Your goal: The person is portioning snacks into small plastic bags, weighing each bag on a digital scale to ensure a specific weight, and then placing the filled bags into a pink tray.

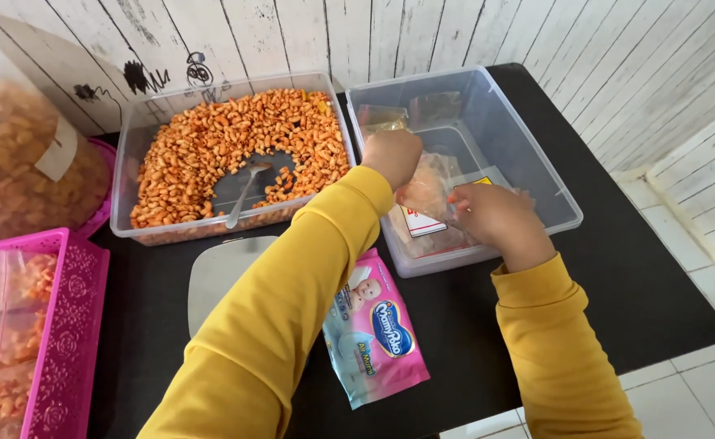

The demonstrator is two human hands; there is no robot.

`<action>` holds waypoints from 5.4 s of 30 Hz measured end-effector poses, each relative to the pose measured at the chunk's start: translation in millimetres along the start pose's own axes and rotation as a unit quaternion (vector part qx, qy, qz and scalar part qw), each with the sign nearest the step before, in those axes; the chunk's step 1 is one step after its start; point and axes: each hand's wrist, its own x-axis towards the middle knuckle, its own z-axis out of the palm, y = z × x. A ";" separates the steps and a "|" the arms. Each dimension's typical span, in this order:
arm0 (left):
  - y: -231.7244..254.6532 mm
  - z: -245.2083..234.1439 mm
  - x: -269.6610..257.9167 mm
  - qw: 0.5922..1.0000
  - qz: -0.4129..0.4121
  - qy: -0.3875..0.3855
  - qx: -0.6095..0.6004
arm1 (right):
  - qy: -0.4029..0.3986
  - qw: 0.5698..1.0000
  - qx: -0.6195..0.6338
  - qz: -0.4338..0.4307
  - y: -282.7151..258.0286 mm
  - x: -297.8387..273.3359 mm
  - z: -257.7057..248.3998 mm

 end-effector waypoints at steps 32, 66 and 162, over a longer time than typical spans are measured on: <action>-45.7 -92.4 -178.7 0.583 0.041 0.208 -0.784 | 0.151 0.788 0.555 -0.220 -149.2 -68.1 -3.3; -220.5 -30.7 -232.8 0.875 -0.104 0.394 -0.260 | 0.005 0.890 0.345 -0.297 -322.3 18.9 7.3; -219.8 -35.4 -239.0 0.792 -0.226 0.438 -0.361 | -0.090 0.810 0.562 -0.143 -279.5 78.6 42.4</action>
